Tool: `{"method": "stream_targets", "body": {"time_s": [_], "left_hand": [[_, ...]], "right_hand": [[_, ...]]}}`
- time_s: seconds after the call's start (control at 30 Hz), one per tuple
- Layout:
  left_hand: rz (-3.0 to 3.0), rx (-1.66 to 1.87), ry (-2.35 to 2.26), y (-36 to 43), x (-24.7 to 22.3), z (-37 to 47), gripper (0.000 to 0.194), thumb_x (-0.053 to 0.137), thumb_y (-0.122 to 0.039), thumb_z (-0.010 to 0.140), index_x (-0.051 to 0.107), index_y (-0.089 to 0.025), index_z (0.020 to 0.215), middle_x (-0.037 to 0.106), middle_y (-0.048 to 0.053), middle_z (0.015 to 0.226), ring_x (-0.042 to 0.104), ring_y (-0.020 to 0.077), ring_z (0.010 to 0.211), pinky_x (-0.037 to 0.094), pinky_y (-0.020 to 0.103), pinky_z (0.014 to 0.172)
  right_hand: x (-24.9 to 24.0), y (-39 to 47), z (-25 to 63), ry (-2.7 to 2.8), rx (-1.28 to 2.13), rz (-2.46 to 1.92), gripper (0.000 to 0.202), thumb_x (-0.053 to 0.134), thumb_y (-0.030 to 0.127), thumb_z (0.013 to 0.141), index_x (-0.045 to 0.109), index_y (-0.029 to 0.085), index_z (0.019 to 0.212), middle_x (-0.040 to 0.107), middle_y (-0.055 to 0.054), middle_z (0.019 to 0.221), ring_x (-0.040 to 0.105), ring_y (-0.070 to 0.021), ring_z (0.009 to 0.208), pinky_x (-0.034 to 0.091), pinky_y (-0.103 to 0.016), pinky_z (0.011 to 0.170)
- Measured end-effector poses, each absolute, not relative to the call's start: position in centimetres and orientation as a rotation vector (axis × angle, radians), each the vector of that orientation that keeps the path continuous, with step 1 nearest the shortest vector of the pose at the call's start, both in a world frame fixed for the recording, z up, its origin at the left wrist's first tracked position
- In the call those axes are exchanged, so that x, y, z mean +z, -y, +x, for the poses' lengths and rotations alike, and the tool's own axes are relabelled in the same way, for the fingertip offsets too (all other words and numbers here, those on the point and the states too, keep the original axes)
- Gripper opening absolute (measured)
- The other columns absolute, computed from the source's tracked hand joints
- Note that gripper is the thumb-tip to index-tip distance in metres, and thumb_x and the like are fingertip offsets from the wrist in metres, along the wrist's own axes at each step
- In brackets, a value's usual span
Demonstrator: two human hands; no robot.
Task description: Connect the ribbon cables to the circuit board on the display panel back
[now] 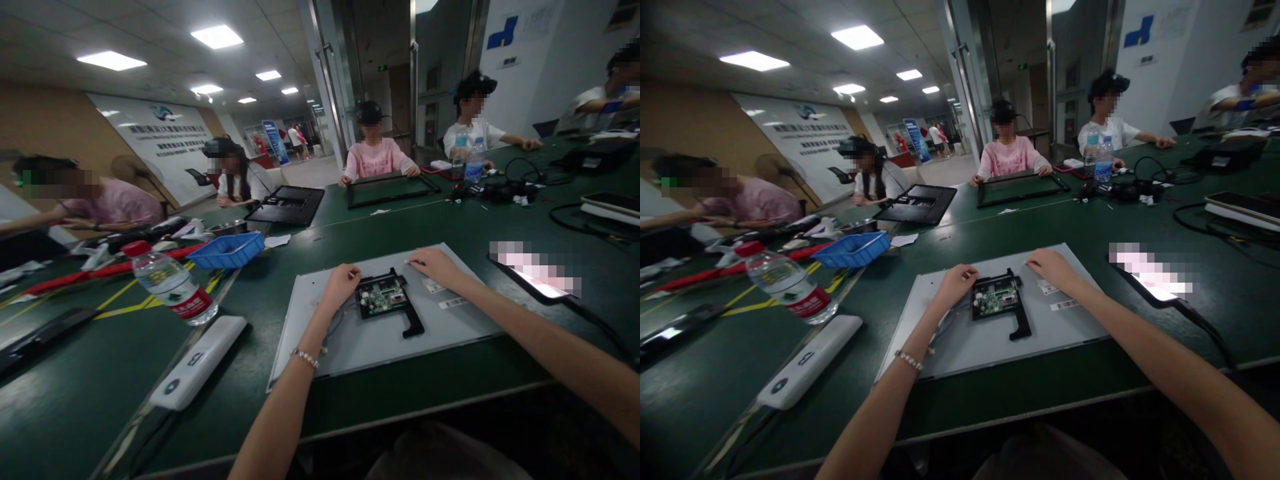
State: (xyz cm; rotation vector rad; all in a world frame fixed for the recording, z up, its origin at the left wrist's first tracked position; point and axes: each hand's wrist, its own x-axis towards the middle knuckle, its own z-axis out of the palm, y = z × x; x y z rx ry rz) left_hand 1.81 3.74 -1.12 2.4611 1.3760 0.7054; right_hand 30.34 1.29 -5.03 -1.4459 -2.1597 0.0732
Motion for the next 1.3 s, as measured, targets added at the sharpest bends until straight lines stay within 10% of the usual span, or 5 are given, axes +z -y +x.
{"method": "stream_targets", "body": {"time_s": [1.3], "left_hand": [[2.421, 0.742, -1.279, -4.0, -2.3, 1.4, 0.016, 0.054, -0.013, 0.077, 0.067, -0.012, 0.086, 0.067, 0.006, 0.078, 0.061, 0.0154, 0.071, 0.047, 0.024, 0.067]], "right_hand": [[-3.8, -2.8, 20.1, 2.321, 0.157, -1.132, 0.02, 0.051, 0.017, 0.087, 0.07, 0.016, 0.093, 0.07, -0.007, 0.096, 0.061, -0.019, 0.093, 0.043, -0.028, 0.084]]}}
